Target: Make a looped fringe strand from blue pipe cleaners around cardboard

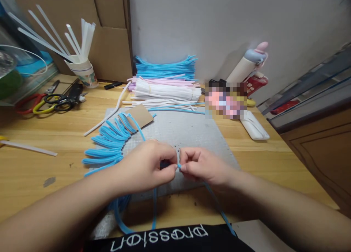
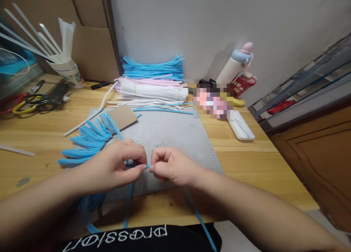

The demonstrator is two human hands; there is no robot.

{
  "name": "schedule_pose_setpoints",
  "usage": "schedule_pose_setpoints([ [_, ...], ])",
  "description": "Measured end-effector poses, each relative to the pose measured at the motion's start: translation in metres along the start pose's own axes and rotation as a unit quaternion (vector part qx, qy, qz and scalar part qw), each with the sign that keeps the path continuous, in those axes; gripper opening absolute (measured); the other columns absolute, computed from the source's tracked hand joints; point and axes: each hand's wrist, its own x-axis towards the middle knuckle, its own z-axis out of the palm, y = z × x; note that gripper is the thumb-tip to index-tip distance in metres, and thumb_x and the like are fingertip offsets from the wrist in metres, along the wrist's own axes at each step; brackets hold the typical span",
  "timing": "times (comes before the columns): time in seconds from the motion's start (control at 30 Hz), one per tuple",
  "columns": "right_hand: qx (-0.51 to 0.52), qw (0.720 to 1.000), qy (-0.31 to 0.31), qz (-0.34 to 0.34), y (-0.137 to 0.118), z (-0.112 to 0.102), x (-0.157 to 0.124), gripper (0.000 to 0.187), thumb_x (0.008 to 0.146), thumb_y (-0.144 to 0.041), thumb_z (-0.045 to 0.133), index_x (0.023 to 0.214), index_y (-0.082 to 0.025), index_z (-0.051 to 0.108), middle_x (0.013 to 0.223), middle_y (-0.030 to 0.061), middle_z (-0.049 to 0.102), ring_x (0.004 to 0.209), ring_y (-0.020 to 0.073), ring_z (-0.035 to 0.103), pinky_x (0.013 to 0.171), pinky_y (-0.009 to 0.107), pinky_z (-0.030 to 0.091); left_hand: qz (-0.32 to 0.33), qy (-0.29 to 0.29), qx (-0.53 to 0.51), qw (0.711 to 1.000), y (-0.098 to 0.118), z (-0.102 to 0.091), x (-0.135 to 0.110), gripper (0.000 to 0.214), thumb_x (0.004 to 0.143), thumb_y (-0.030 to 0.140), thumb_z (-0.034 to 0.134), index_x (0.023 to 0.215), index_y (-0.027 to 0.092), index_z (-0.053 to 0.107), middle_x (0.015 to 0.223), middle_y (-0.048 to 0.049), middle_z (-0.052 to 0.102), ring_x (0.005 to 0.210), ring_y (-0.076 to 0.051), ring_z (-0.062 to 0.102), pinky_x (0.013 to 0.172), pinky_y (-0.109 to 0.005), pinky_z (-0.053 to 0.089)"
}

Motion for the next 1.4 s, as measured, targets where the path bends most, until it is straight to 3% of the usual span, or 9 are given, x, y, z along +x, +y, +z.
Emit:
schedule_pose_setpoints([
  [0.1,-0.223,0.965,0.05,-0.129,0.0,0.003,-0.004,0.019,0.073,-0.02,0.053,0.058,-0.02,0.041,0.054,-0.0055,0.037,0.051,0.0077,0.031,0.048,0.022,0.023,-0.046,-0.021,-0.034,0.998,-0.001,0.002,-0.001,0.013,0.075,0.015,0.053,0.066,0.016,0.062,0.058,0.003,0.057,0.057,-0.011,0.051,0.054,-0.022,0.037],
  [0.27,-0.526,0.793,0.102,-0.291,0.012,-0.002,-0.006,0.025,0.081,-0.02,0.05,0.058,-0.02,0.04,0.056,-0.0029,0.034,0.054,0.0117,0.024,0.053,0.03,0.016,-0.112,-0.053,-0.071,0.99,-0.003,0.006,0.003,0.016,0.079,0.019,0.052,0.067,0.016,0.062,0.056,0.0036,0.056,0.054,-0.01,0.05,0.051,-0.021,0.037],
  [0.33,-0.551,0.767,0.107,-0.312,0.012,-0.007,-0.009,0.021,0.084,-0.018,0.047,0.063,-0.021,0.044,0.058,-0.0021,0.039,0.054,0.0118,0.029,0.053,0.029,0.02,-0.104,-0.046,-0.06,0.992,-0.005,0.001,0.004,0.017,0.084,0.026,0.054,0.075,0.017,0.065,0.065,0.0016,0.063,0.059,-0.012,0.055,0.054,-0.022,0.041],
  [0.57,-0.51,0.796,0.263,-0.192,-0.016,-0.049,-0.066,0.014,0.088,-0.023,0.048,0.075,-0.021,0.052,0.064,0.0007,0.053,0.058,0.0132,0.048,0.054,0.026,0.036,-0.112,0.25,0.215,0.937,-0.041,-0.067,-0.015,0.034,0.091,0.043,0.048,0.096,0.014,0.066,0.085,-0.0041,0.069,0.072,-0.018,0.06,0.063,-0.027,0.049],
  [0.77,-0.597,0.767,0.234,0.033,0.012,-0.127,-0.126,0.017,0.086,-0.03,0.049,0.077,-0.022,0.062,0.075,0.0057,0.066,0.067,0.0204,0.061,0.058,0.031,0.045,-0.261,0.083,0.312,0.91,-0.096,-0.078,-0.026,0.061,0.083,0.044,0.057,0.135,0.012,0.048,0.135,-0.016,0.053,0.123,-0.034,0.049,0.102,-0.044,0.04],
  [0.9,-0.675,0.634,0.377,0.026,0.006,-0.141,-0.12,0.023,0.079,-0.032,0.053,0.091,-0.019,0.069,0.093,0.0159,0.07,0.075,0.0334,0.065,0.057,0.039,0.045,-0.249,0.036,0.337,0.907,-0.114,-0.05,-0.03,0.077,0.076,0.054,0.061,0.142,0.024,0.039,0.152,-0.0133,0.032,0.135,-0.038,0.035,0.108,-0.051,0.029],
  [1.0,-0.593,0.706,0.379,-0.076,-0.024,-0.1,-0.078,0.026,0.087,-0.032,0.048,0.103,-0.02,0.065,0.103,0.0113,0.069,0.092,0.0278,0.064,0.074,0.039,0.049,-0.257,0.056,0.331,0.906,-0.117,-0.038,-0.034,0.069,0.076,0.053,0.061,0.136,0.023,0.045,0.15,-0.0144,0.035,0.133,-0.039,0.037,0.107,-0.053,0.029],
  [1.17,-0.391,0.894,0.184,-0.118,-0.036,-0.015,0.045,0.019,0.084,-0.022,0.055,0.1,-0.018,0.063,0.102,0.0072,0.068,0.089,0.0174,0.063,0.076,0.03,0.05,-0.249,0.088,0.307,0.914,-0.118,-0.035,-0.036,0.057,0.076,0.055,0.059,0.123,0.023,0.053,0.138,-0.0137,0.045,0.123,-0.038,0.047,0.1,-0.052,0.036],
  [1.4,-0.312,0.924,0.181,-0.13,0.001,0.024,0.15,0.035,0.079,-0.022,0.063,0.113,-0.014,0.058,0.078,0.0,0.064,0.069,0.0129,0.058,0.065,0.025,0.044,-0.232,0.123,0.305,0.915,-0.113,-0.032,-0.034,0.051,0.075,0.05,0.059,0.117,0.02,0.054,0.125,-0.0131,0.052,0.114,-0.034,0.052,0.093,-0.047,0.042],
])
